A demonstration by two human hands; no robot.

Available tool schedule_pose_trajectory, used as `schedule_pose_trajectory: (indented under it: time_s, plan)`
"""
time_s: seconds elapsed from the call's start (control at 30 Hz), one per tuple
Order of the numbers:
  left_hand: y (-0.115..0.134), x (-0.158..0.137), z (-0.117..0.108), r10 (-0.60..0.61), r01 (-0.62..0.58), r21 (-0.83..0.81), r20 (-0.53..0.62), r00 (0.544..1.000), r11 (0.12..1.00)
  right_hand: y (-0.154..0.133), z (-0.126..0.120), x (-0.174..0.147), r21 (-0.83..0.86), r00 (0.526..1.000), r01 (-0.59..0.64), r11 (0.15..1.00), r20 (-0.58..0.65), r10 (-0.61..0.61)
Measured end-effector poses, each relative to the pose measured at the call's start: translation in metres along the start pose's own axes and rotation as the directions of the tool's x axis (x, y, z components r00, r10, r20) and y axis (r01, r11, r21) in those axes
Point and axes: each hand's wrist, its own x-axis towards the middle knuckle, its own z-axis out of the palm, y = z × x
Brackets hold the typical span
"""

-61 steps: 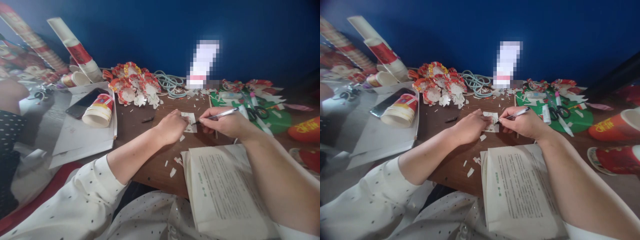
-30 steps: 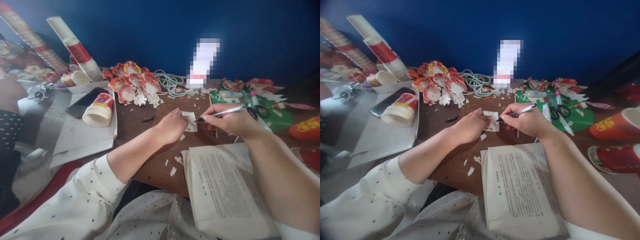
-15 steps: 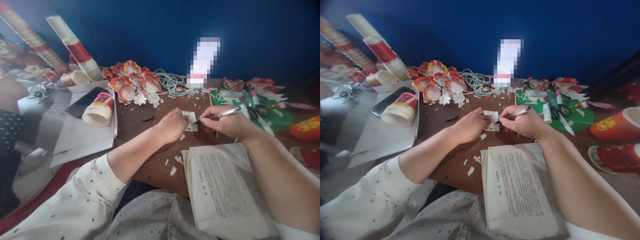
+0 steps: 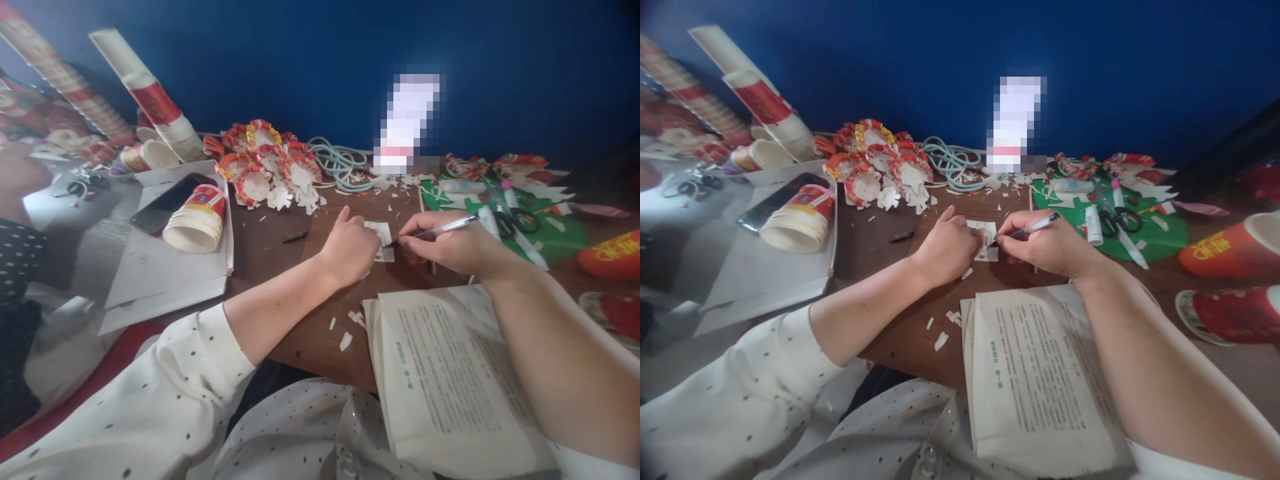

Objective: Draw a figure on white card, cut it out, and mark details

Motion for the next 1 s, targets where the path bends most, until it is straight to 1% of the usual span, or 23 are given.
schedule_pose_trajectory:
  time_s: [0.17,0.33,0.43,0.57,0.77,1.0]
  plan:
    - [0.0025,0.0015,0.0072,-0.091,0.088,-0.046,-0.057,0.994,0.995,-0.0018,0.0,-0.0004,0.005,1.0,0.005,1.0,0.006,-0.005]
    - [0.0034,-0.0002,0.0078,-0.102,0.095,-0.068,-0.106,0.989,0.993,-0.0012,-0.0024,0.0002,0.002,0.999,0.035,0.999,-0.019,-0.035]
    - [0.0043,-0.0002,0.0067,-0.103,0.098,-0.065,-0.094,0.99,0.993,-0.0018,-0.0028,0.0002,-0.001,0.999,0.042,0.999,-0.034,-0.042]
    - [0.0042,0.0001,0.006,-0.096,0.092,-0.052,-0.073,0.993,0.994,-0.0027,-0.0007,0.0,-0.009,0.999,0.042,0.999,-0.012,-0.042]
    - [0.0036,0.0003,0.0072,-0.095,0.092,-0.043,-0.073,0.993,0.995,-0.002,-0.0002,0.0,-0.022,0.999,0.041,0.999,-0.032,-0.041]
    - [0.0036,0.0007,0.0073,-0.09,0.088,-0.034,-0.067,0.994,0.996,-0.0018,-0.001,-0.0003,-0.026,0.999,0.03,0.999,-0.017,-0.031]
